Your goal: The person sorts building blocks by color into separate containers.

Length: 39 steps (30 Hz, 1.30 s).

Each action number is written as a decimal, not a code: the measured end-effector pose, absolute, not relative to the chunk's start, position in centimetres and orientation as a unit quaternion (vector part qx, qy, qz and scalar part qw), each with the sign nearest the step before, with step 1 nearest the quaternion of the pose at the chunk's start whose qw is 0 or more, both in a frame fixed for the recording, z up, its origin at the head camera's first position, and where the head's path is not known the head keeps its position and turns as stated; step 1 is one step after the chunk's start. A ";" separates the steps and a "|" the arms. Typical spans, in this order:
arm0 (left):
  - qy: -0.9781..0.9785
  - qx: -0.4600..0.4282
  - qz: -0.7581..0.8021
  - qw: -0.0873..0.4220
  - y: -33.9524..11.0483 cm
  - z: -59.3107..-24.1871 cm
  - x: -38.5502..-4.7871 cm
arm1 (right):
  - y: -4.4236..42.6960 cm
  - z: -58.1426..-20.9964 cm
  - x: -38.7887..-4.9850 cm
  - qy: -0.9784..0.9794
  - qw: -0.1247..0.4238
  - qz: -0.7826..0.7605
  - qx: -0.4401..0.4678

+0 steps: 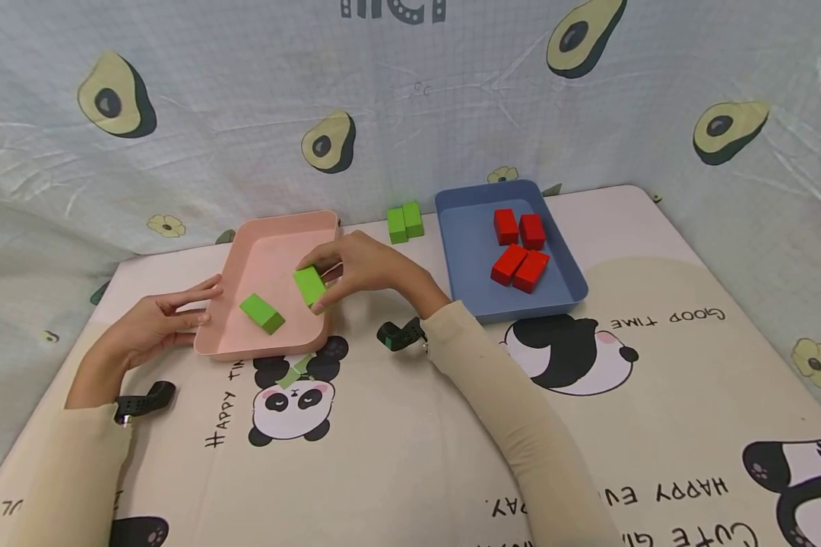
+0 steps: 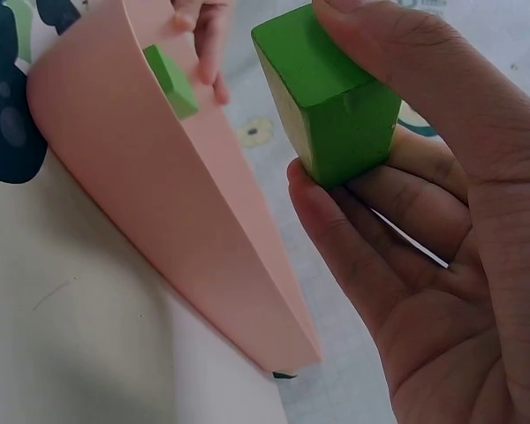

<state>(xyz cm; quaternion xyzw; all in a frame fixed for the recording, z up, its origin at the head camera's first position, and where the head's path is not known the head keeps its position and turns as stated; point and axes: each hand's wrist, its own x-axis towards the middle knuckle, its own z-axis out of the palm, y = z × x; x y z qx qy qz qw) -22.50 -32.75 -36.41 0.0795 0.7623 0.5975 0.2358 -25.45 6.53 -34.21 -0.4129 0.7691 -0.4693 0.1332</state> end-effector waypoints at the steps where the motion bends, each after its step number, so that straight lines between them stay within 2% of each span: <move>1: 0.768 0.084 0.591 0.231 -32.7 -36.4 -22.5 | 6.4 -34.2 -25.5 0.771 0.131 -0.467 -0.413; 12: 0.852 0.154 0.473 0.163 -31.9 -35.4 -22.0 | 5.2 -34.4 -25.7 0.785 0.128 -0.447 -0.408; 20: 0.888 0.171 0.410 0.119 -32.0 -35.6 -22.0 | 5.1 -34.8 -25.7 0.790 0.137 -0.438 -0.405; 30: 0.877 0.180 0.427 0.130 -32.3 -35.8 -22.2 | 4.8 -34.9 -26.0 0.792 0.121 -0.429 -0.417; 39: 0.829 0.168 0.504 0.173 -32.8 -36.4 -22.3 | 4.2 -34.5 -26.3 0.782 0.120 -0.439 -0.426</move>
